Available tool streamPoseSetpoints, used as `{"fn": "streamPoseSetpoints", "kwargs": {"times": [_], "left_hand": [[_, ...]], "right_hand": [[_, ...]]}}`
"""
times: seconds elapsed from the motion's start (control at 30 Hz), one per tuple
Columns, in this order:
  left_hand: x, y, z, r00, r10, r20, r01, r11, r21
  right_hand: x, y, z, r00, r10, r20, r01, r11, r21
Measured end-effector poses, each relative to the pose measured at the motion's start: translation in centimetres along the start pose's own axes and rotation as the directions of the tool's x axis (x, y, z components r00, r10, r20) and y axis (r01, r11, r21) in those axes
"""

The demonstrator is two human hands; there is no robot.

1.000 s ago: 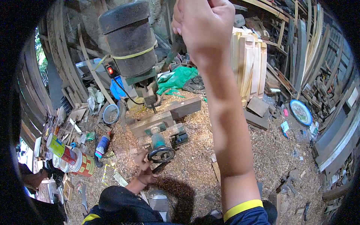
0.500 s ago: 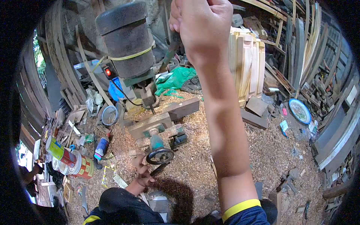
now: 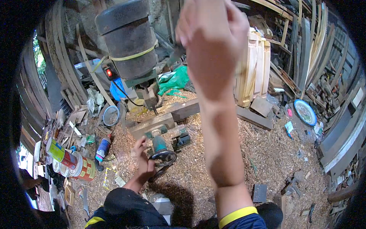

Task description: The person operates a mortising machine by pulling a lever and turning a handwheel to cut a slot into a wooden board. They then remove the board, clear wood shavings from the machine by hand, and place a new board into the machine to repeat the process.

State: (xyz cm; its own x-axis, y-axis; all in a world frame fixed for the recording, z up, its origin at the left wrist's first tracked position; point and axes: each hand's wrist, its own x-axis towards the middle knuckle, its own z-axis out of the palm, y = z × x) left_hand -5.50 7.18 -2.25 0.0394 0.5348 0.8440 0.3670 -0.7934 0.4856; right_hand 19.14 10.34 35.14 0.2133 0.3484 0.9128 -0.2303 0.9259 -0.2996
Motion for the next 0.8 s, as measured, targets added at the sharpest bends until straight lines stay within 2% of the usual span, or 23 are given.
{"fn": "streamPoseSetpoints", "kwargs": {"times": [0.03, 0.1, 0.13, 0.2, 0.27, 0.33, 0.4, 0.57, 0.63, 0.67, 0.73, 0.77, 0.8], "left_hand": [[1.0, 0.4, -0.2, 1.0, 0.005, 0.002, -0.005, 1.0, -0.001], [2.5, 2.0, -0.8, 0.971, -0.104, 0.214, 0.067, 0.982, 0.174], [2.9, 2.5, -0.9, 0.971, -0.102, 0.216, 0.066, 0.984, 0.167], [3.3, 2.7, -1.1, 0.961, -0.133, 0.244, 0.107, 0.987, 0.117], [3.0, 2.0, -0.9, 0.96, -0.139, 0.243, 0.128, 0.99, 0.062], [2.9, 2.0, -1.2, 0.937, -0.164, 0.308, 0.169, 0.986, 0.009], [2.9, 1.9, -1.3, 0.931, -0.158, 0.329, 0.175, 0.984, -0.021], [2.2, 0.9, -1.3, 0.928, -0.13, 0.348, 0.153, 0.988, -0.038], [2.2, 0.6, -0.7, 0.926, -0.147, 0.348, 0.182, 0.981, -0.072], [2.3, 0.8, -0.9, 0.923, -0.162, 0.35, 0.211, 0.972, -0.107], [2.7, 1.0, -1.1, 0.926, -0.134, 0.354, 0.177, 0.98, -0.09], [3.0, 0.9, -0.8, 0.925, -0.134, 0.355, 0.181, 0.978, -0.103], [2.8, 1.1, -0.9, 0.917, -0.142, 0.374, 0.199, 0.973, -0.119]], "right_hand": [[-1.9, -0.2, -0.8, 1.0, 0.012, -0.028, -0.01, 0.997, 0.07], [-6.8, -0.3, -2.8, 0.999, -0.002, -0.034, 0.009, 0.979, 0.203], [-9.6, -0.3, -3.7, 0.999, -0.033, -0.016, 0.036, 0.964, 0.265], [-14.4, -1.3, -4.3, 0.996, -0.089, -0.015, 0.09, 0.991, 0.095], [-17.0, -1.9, -4.9, 0.998, -0.049, 0.029, 0.046, 0.994, 0.101], [-16.9, -1.8, -4.7, 0.999, -0.034, 0.024, 0.032, 0.996, 0.078], [-16.8, -1.3, -4.7, 0.997, -0.071, -0.031, 0.075, 0.986, 0.148], [-17.0, -1.7, -4.6, 0.999, 0.003, -0.036, -0.001, 0.999, 0.048], [-17.8, -1.4, -4.3, 0.992, -0.051, -0.118, 0.061, 0.995, 0.075], [-20.2, -0.3, -4.1, 0.961, -0.116, -0.25, 0.15, 0.981, 0.122], [-22.0, -1.1, -5.0, 0.983, -0.014, -0.182, 0.023, 0.999, 0.048], [-22.2, -1.2, -5.8, 0.992, 0.001, -0.123, 0.009, 0.997, 0.078], [-21.7, -1.7, -6.3, 0.991, 0.004, -0.131, 0.005, 0.998, 0.069]]}}
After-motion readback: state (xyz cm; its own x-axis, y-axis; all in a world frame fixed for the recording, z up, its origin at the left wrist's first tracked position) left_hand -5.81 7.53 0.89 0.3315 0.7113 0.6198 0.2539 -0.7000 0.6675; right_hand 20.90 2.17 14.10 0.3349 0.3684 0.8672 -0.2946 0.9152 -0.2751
